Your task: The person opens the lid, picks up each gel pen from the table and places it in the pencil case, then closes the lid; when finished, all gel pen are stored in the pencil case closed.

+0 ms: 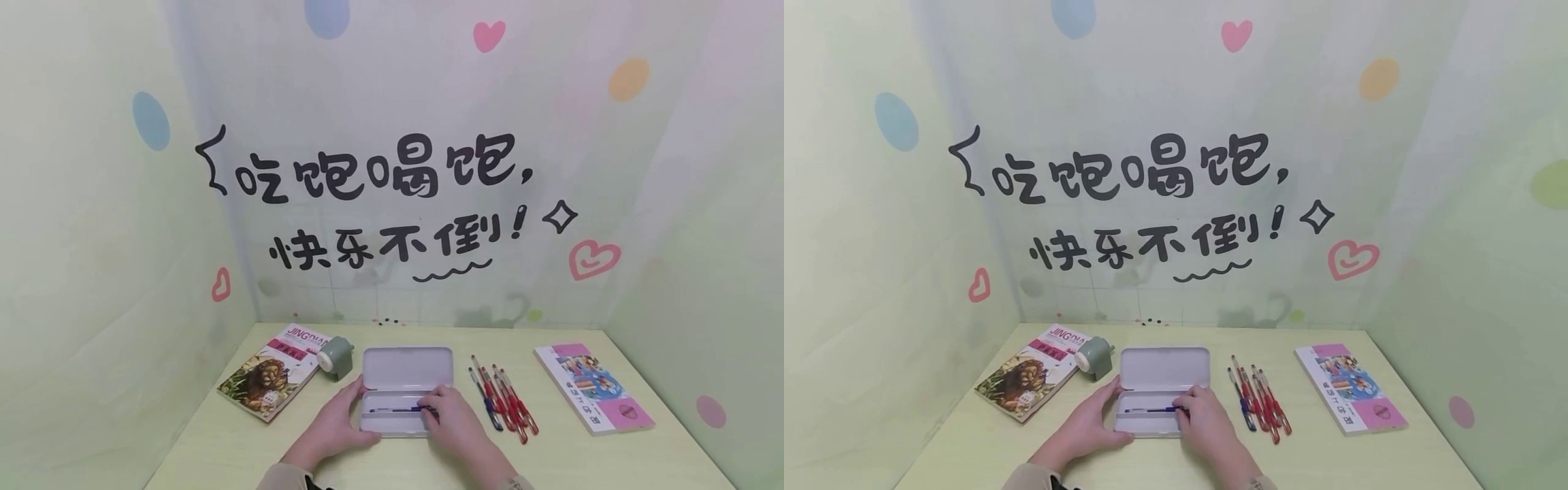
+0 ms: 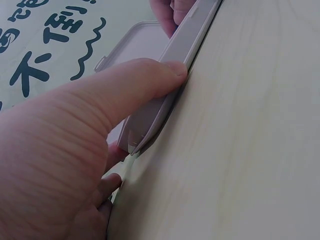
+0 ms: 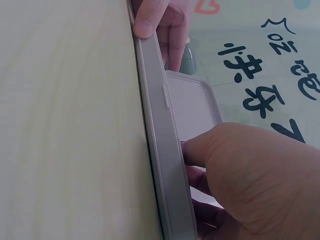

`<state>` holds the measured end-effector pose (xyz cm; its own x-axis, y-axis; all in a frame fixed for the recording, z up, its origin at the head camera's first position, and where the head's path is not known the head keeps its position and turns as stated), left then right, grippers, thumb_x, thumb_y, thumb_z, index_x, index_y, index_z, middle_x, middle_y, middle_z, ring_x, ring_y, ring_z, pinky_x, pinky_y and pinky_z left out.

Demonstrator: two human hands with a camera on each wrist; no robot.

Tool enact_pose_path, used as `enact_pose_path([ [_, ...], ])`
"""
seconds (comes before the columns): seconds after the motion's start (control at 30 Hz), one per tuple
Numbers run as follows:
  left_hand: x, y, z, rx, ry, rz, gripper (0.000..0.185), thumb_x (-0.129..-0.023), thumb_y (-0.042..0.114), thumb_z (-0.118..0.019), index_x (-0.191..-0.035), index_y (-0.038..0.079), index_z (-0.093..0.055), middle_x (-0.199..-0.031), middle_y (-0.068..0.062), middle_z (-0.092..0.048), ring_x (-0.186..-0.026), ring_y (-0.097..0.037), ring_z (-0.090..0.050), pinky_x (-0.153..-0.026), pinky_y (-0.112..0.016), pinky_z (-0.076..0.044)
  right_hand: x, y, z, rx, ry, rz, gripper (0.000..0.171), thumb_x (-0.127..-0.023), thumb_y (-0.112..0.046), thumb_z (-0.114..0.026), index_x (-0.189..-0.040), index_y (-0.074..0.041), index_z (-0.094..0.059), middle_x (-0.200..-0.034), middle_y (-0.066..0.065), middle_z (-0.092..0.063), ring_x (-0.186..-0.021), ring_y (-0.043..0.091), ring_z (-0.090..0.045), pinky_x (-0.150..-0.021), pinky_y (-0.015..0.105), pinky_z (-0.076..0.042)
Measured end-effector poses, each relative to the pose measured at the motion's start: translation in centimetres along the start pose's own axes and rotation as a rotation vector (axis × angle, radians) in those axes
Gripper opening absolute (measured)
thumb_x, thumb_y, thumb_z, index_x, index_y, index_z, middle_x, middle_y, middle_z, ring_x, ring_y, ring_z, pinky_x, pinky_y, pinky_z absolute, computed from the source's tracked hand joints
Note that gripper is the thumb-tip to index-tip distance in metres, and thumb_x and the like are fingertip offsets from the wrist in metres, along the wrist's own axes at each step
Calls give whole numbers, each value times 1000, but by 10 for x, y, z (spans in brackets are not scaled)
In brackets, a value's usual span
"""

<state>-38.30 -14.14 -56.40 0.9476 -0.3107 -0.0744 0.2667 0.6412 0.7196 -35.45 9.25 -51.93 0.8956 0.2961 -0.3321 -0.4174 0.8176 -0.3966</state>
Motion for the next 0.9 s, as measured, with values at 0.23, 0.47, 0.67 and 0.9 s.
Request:
enact_pose_path([
  [0.23, 1, 2, 0, -5, -3, -2, 135, -70, 54, -99, -175, 9, -28, -176, -18, -41, -164, -49, -36, -133, -74, -30, 3, 7, 7, -35, 27, -51, 17, -97, -19, -80, -113, -22, -84, -109, -6, -73, -105, 19, -70, -95, 47, -65],
  [0.47, 1, 1, 0, -8, -10, 7, 134, -70, 56, -98, -175, 13, -27, -177, -15, -41, -164, -46, -37, -134, -72, -30, 7, 28, 23, -117, 55, -184, 16, -100, -19, -77, -115, -23, -83, -125, 2, -76, -123, 31, -71, -110, 60, -61],
  [0.67, 0, 1, -1, -14, -9, -4, 135, -70, 57, -97, -175, 11, -27, -178, -15, -39, -164, -46, -37, -134, -72, -31, 16, 54, 45, -79, 132, -247, 20, -103, -21, -75, -123, -20, -81, -126, 3, -77, -125, 32, -72, -110, 59, -61],
  [0.9, 0, 0, -1, -17, -6, -2, 135, -70, 58, -97, -175, 11, -27, -178, -16, -39, -165, -46, -37, -134, -71, -31, 31, 88, 73, -38, 219, -274, 29, -101, -15, -76, -129, -10, -78, -130, 15, -75, -124, 41, -71, -110, 65, -59],
])
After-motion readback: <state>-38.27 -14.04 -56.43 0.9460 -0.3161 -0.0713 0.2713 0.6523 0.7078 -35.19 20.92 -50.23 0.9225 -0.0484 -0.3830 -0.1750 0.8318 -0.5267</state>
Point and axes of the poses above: each hand's wrist, its own x-axis away from the middle knuckle, its own z-axis out of the back of the hand, y = z × x, the point moved 9 cm from there along -x, towards the middle knuckle
